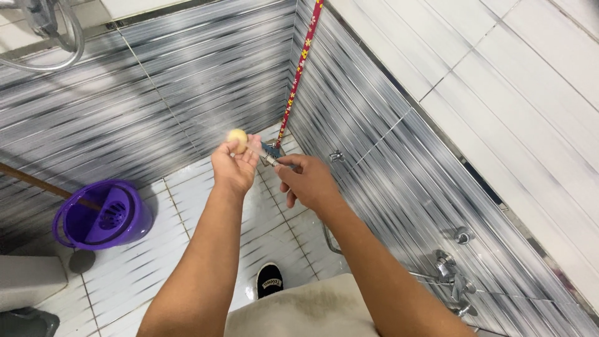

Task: Cleaning a shower head and a soap dish holder in a bathroom sink.

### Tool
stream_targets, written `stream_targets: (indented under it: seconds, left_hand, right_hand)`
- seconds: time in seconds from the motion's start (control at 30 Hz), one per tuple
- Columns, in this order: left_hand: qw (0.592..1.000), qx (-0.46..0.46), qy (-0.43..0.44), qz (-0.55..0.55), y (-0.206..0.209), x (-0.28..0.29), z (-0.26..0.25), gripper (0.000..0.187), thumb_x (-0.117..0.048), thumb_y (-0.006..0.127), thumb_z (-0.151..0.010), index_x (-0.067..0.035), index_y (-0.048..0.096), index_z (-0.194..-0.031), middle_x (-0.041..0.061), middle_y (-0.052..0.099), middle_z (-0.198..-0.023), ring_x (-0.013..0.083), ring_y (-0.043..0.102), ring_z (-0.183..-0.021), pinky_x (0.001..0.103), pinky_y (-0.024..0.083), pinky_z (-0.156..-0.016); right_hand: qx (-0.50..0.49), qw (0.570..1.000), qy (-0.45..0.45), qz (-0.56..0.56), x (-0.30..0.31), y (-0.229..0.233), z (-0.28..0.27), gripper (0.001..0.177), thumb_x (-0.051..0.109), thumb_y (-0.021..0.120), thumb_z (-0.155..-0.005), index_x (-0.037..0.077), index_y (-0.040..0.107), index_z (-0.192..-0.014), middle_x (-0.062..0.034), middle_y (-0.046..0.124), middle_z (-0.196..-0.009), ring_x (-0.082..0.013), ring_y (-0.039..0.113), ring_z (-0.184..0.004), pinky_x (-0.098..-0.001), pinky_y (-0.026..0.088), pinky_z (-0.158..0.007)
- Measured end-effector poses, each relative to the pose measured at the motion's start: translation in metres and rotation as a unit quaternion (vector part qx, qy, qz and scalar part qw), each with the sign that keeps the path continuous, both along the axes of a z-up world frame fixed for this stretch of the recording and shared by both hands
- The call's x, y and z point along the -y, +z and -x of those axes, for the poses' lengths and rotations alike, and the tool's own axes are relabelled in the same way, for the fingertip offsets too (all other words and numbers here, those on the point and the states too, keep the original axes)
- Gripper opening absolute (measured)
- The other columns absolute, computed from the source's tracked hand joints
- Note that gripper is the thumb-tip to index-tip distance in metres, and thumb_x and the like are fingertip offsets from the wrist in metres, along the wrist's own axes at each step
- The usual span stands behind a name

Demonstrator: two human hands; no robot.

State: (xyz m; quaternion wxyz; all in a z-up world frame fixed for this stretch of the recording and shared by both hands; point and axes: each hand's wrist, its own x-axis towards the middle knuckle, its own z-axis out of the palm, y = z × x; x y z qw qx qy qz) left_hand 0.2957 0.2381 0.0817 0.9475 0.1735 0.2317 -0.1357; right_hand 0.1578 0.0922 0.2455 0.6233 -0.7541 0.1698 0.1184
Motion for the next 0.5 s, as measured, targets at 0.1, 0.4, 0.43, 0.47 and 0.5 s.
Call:
stream_targets:
  seconds: [0.1, 0.4, 0.43, 0.47, 0.5]
  left_hand:
    - [0.999, -0.019, -0.016, 0.021, 0.019, -0.001, 0.009, 0.057, -0.025, 0.044, -0.096, 0.009, 0.041, -0.141, 0.028, 0.061, -0.130, 0.0426, 0.068, -0.117, 0.047, 0.059, -0.095]
    - [0.998, -0.017, -0.060, 0.008, 0.033, -0.009, 0.019, 0.070, -0.049, 0.026, -0.098, 0.006, 0.048, -0.136, 0.022, 0.068, -0.131, 0.0360, 0.070, -0.115, 0.041, 0.059, -0.083]
    - [0.998, -0.017, -0.060, 0.008, 0.029, -0.010, 0.017, 0.070, -0.049, 0.026, -0.098, 0.006, 0.048, -0.136, 0.022, 0.068, -0.131, 0.0360, 0.070, -0.115, 0.041, 0.059, -0.083]
    - [0.998, -0.016, -0.061, 0.001, 0.024, -0.010, 0.015, 0.068, -0.049, 0.026, -0.098, 0.005, 0.047, -0.134, 0.022, 0.069, -0.130, 0.0360, 0.070, -0.114, 0.041, 0.059, -0.083]
    - [0.998, -0.015, -0.061, -0.007, 0.019, -0.010, 0.014, 0.065, -0.049, 0.025, -0.098, 0.003, 0.047, -0.132, 0.021, 0.069, -0.130, 0.0361, 0.070, -0.114, 0.042, 0.059, -0.084]
  right_hand:
    - [-0.008, 1.000, -0.001, 0.005, -0.003, 0.003, 0.002, 0.038, 0.025, 0.067, -0.092, 0.002, 0.071, -0.122, -0.0040, 0.066, -0.068, -0.0121, 0.058, -0.042, -0.0272, 0.038, -0.039]
    - [-0.017, 1.000, 0.015, 0.011, -0.008, 0.009, 0.012, 0.041, 0.025, 0.068, -0.092, 0.004, 0.069, -0.127, -0.0046, 0.066, -0.068, -0.0121, 0.058, -0.043, -0.0267, 0.040, -0.041]
    - [-0.016, 1.000, 0.015, 0.011, -0.009, 0.010, 0.013, 0.041, 0.025, 0.068, -0.092, 0.004, 0.069, -0.127, -0.0046, 0.066, -0.068, -0.0121, 0.058, -0.043, -0.0267, 0.040, -0.041]
    - [-0.023, 0.999, 0.016, 0.019, -0.010, 0.012, 0.014, 0.041, 0.025, 0.068, -0.092, 0.004, 0.069, -0.127, -0.0048, 0.066, -0.068, -0.0121, 0.058, -0.043, -0.0266, 0.040, -0.041]
    - [-0.030, 0.999, 0.017, 0.027, -0.011, 0.013, 0.015, 0.041, 0.025, 0.068, -0.092, 0.004, 0.070, -0.127, -0.0049, 0.067, -0.068, -0.0120, 0.058, -0.043, -0.0265, 0.040, -0.042]
